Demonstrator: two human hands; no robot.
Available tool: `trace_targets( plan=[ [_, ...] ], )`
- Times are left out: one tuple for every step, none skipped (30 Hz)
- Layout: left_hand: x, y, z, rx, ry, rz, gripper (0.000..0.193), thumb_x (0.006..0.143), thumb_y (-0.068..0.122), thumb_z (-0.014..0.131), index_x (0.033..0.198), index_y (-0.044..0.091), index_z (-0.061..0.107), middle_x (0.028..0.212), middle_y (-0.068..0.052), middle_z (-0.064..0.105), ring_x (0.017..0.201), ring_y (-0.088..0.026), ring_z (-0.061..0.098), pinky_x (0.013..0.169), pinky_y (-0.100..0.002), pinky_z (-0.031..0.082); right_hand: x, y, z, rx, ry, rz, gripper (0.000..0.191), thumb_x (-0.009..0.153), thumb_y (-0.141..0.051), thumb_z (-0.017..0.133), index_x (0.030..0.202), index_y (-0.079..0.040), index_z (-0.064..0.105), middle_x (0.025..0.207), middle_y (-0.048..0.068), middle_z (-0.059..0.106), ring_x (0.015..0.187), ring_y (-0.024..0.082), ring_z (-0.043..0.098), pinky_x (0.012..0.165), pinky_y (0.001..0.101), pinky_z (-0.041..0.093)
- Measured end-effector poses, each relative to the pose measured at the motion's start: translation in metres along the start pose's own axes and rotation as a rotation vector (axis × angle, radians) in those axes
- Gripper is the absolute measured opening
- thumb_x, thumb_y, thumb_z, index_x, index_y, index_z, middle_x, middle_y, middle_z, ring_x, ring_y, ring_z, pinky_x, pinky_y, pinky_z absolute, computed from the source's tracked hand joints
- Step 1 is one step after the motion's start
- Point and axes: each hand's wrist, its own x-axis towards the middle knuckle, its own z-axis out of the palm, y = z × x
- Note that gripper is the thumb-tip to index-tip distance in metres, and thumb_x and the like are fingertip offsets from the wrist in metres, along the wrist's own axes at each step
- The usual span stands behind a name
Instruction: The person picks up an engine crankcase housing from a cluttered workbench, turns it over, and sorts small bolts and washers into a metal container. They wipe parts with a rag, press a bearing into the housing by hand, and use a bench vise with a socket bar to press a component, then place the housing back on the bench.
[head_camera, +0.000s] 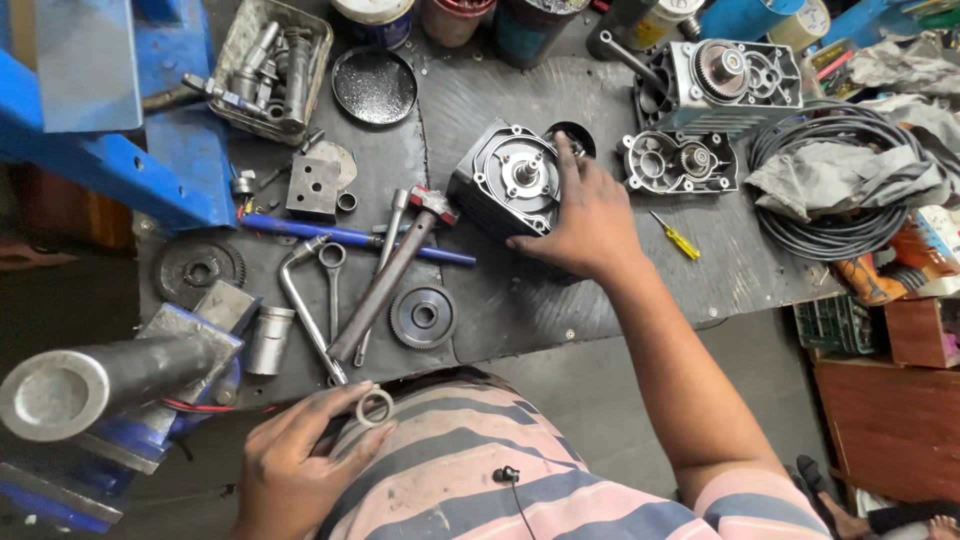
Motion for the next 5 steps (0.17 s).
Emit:
trace_targets(
  plan=[
    [-0.003, -0.001, -0.003, -0.013, 0.013, 0.004, 0.044, 0.067, 0.019, 0.090, 0.105, 0.006, 0.074, 0.094, -0.009, 0.077, 0.083, -0.020, 0.078, 0.072, -0.030, 0.061, 0.001, 0.002, 0.000, 0.009, -0.064, 0.051, 0.131, 0.053, -0.049, 0.095, 0.158, -0.010, 0.027, 0.131, 0.025, 0.054, 0.120, 0.044, 0.052, 0.101, 0.0512, 0.042],
    [-0.007, -0.002, -0.005, -0.029, 0.020, 0.003, 0.044, 0.067, 0.018, 0.089, 0.106, 0.006, 0.074, 0.095, -0.009, 0.077, 0.084, -0.019, 0.078, 0.073, -0.030, 0.061, -0.001, 0.004, 0.001, 0.017, -0.135, 0.107, 0.130, 0.054, -0.045, 0.095, 0.161, -0.016, 0.026, 0.128, 0.023, 0.055, 0.120, 0.043, 0.053, 0.102, 0.0501, 0.043],
    [-0.013, -0.004, -0.007, -0.033, 0.022, -0.020, 0.044, 0.068, 0.018, 0.089, 0.107, 0.006, 0.074, 0.095, -0.009, 0.077, 0.084, -0.019, 0.078, 0.074, -0.030, 0.060, -0.004, 0.006, 0.002, 0.039, -0.132, 0.117, 0.129, 0.055, -0.045, 0.094, 0.161, -0.019, 0.026, 0.128, 0.022, 0.057, 0.121, 0.041, 0.053, 0.103, 0.0494, 0.043],
    [-0.017, -0.007, -0.008, -0.038, 0.023, -0.042, 0.044, 0.068, 0.017, 0.089, 0.108, 0.006, 0.074, 0.095, -0.009, 0.077, 0.085, -0.019, 0.078, 0.074, -0.030, 0.060, -0.008, 0.008, 0.003, 0.060, -0.127, 0.131, 0.127, 0.055, -0.045, 0.094, 0.161, -0.022, 0.026, 0.128, 0.020, 0.058, 0.122, 0.040, 0.054, 0.105, 0.0488, 0.042],
    [-0.021, -0.010, -0.009, -0.040, 0.023, -0.060, 0.044, 0.068, 0.017, 0.089, 0.109, 0.006, 0.074, 0.095, -0.009, 0.077, 0.085, -0.019, 0.078, 0.074, -0.031, 0.060, -0.011, 0.008, 0.005, 0.083, -0.116, 0.145, 0.126, 0.056, -0.045, 0.093, 0.160, -0.025, 0.026, 0.128, 0.018, 0.059, 0.123, 0.039, 0.054, 0.107, 0.0482, 0.042]
  ],
)
